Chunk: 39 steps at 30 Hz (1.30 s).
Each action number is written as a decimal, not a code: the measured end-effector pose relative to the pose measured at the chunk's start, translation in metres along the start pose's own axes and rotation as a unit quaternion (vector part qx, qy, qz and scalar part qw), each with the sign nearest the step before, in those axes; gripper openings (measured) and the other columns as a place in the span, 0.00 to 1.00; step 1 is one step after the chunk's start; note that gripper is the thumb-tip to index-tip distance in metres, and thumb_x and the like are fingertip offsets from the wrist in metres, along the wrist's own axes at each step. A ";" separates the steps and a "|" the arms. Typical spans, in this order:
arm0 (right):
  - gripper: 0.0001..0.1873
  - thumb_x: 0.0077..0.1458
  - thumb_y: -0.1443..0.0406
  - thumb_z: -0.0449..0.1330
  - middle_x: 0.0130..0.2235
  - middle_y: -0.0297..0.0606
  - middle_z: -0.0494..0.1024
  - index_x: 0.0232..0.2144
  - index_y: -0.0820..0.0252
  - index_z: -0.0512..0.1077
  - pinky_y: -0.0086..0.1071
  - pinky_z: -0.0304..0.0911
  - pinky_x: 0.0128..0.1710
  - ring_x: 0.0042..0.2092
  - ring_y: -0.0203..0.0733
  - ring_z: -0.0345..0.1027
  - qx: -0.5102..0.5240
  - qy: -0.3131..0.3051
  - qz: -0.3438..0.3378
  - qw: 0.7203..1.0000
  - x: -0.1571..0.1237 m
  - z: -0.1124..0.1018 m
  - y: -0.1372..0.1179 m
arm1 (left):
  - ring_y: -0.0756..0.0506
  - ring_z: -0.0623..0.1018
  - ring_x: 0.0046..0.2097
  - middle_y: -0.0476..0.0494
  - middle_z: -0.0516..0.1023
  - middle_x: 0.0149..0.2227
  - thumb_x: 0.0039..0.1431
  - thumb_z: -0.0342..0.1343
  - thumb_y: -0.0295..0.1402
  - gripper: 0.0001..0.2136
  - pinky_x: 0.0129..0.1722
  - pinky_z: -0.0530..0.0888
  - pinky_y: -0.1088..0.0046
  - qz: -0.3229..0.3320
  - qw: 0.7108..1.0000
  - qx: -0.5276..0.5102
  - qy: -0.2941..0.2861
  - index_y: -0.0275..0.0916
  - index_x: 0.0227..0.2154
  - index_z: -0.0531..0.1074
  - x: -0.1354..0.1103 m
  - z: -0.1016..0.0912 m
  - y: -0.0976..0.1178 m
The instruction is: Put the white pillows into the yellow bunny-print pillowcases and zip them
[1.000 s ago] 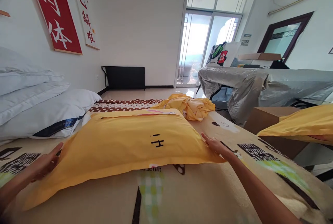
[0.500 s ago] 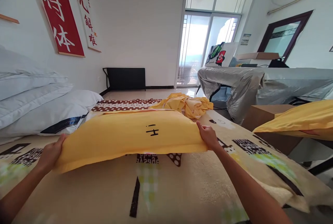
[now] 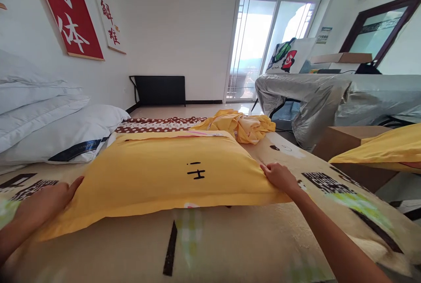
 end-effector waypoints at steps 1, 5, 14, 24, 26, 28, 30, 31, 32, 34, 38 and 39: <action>0.20 0.56 0.55 0.47 0.34 0.52 0.78 0.28 0.61 0.74 0.40 0.59 0.35 0.36 0.55 0.70 -0.027 0.026 0.018 0.999 0.000 -0.004 -0.006 | 0.31 0.77 0.37 0.36 0.79 0.33 0.54 0.40 0.52 0.23 0.37 0.70 0.56 -0.006 0.997 0.070 0.021 0.39 0.24 0.71 -0.005 -0.008 0.006; 0.18 0.57 0.62 0.47 0.43 0.49 0.76 0.43 0.62 0.71 0.38 0.59 0.42 0.45 0.52 0.68 -0.044 0.176 -0.043 0.983 -0.007 -0.027 -0.078 | 0.34 0.76 0.42 0.35 0.77 0.41 0.61 0.34 0.38 0.20 0.40 0.70 0.58 0.130 0.960 0.179 0.170 0.35 0.45 0.67 -0.024 -0.038 0.073; 0.17 0.59 0.68 0.44 0.52 0.46 0.72 0.47 0.63 0.67 0.38 0.49 0.54 0.56 0.47 0.59 0.030 0.109 -0.333 0.936 -0.013 -0.035 -0.319 | 0.40 0.60 0.63 0.30 0.65 0.59 0.59 0.37 0.25 0.22 0.59 0.58 0.58 0.330 0.934 0.066 0.119 0.29 0.54 0.65 -0.030 -0.031 0.281; 0.22 0.60 0.58 0.44 0.52 0.52 0.72 0.47 0.66 0.68 0.44 0.52 0.53 0.56 0.51 0.61 0.043 0.012 -0.211 0.976 0.069 0.024 -0.345 | 0.37 0.72 0.53 0.30 0.76 0.48 0.59 0.42 0.38 0.20 0.53 0.65 0.60 0.258 0.965 0.047 0.017 0.34 0.44 0.75 0.037 0.010 0.324; 0.23 0.60 0.57 0.44 0.53 0.51 0.71 0.47 0.66 0.69 0.44 0.51 0.55 0.57 0.50 0.61 0.043 -0.009 -0.193 0.980 0.078 0.034 -0.327 | 0.36 0.73 0.52 0.29 0.75 0.49 0.59 0.40 0.41 0.23 0.53 0.65 0.58 0.224 0.974 0.040 -0.003 0.32 0.46 0.74 0.052 0.026 0.306; 0.25 0.59 0.55 0.44 0.53 0.51 0.71 0.48 0.66 0.69 0.46 0.50 0.56 0.57 0.51 0.60 0.042 -0.018 -0.171 0.984 0.089 0.035 -0.305 | 0.34 0.73 0.52 0.27 0.74 0.50 0.59 0.39 0.41 0.25 0.53 0.65 0.54 0.184 0.982 0.033 -0.013 0.31 0.47 0.73 0.070 0.031 0.284; 0.27 0.59 0.54 0.43 0.52 0.53 0.72 0.49 0.66 0.68 0.49 0.49 0.56 0.57 0.53 0.60 0.038 -0.023 -0.139 0.989 0.103 0.030 -0.278 | 0.31 0.72 0.53 0.28 0.73 0.51 0.57 0.41 0.43 0.25 0.52 0.65 0.51 0.151 0.988 0.027 -0.026 0.34 0.49 0.72 0.091 0.028 0.259; 0.27 0.59 0.54 0.43 0.52 0.54 0.72 0.49 0.67 0.69 0.50 0.49 0.55 0.56 0.55 0.61 0.036 -0.029 -0.120 0.992 0.110 0.028 -0.264 | 0.30 0.71 0.53 0.29 0.73 0.52 0.56 0.41 0.45 0.25 0.52 0.65 0.50 0.140 0.989 0.025 -0.036 0.36 0.50 0.72 0.102 0.027 0.246; 0.28 0.59 0.54 0.42 0.52 0.54 0.72 0.49 0.67 0.69 0.51 0.49 0.55 0.55 0.56 0.62 0.036 -0.035 -0.100 0.994 0.116 0.026 -0.249 | 0.29 0.70 0.54 0.31 0.72 0.53 0.56 0.41 0.46 0.26 0.52 0.64 0.49 0.130 0.990 0.021 -0.045 0.39 0.51 0.71 0.112 0.025 0.232; 0.29 0.59 0.52 0.42 0.53 0.53 0.72 0.49 0.65 0.70 0.51 0.49 0.55 0.55 0.57 0.62 0.042 -0.045 -0.065 0.996 0.128 0.025 -0.221 | 0.28 0.68 0.56 0.34 0.69 0.56 0.57 0.38 0.48 0.28 0.53 0.63 0.47 0.115 0.992 0.010 -0.055 0.42 0.54 0.68 0.130 0.026 0.203; 0.29 0.60 0.51 0.41 0.57 0.46 0.68 0.53 0.57 0.69 0.48 0.48 0.57 0.58 0.56 0.59 0.072 -0.048 -0.020 0.996 0.142 0.032 -0.180 | 0.30 0.67 0.58 0.35 0.66 0.59 0.59 0.31 0.50 0.31 0.53 0.65 0.51 0.094 0.994 -0.018 -0.057 0.41 0.58 0.64 0.150 0.040 0.160; 0.29 0.60 0.51 0.41 0.58 0.44 0.68 0.53 0.56 0.69 0.48 0.48 0.57 0.59 0.56 0.58 0.080 -0.047 -0.014 0.996 0.144 0.035 -0.174 | 0.30 0.68 0.57 0.35 0.67 0.59 0.59 0.31 0.50 0.32 0.53 0.65 0.52 0.091 0.994 -0.025 -0.056 0.41 0.58 0.64 0.153 0.044 0.154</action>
Point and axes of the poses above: each hand's wrist, its own x-axis towards the middle knuckle, its own z-axis out of the palm, y = z × x, the point moved 4 cm from there along x, towards the middle knuckle
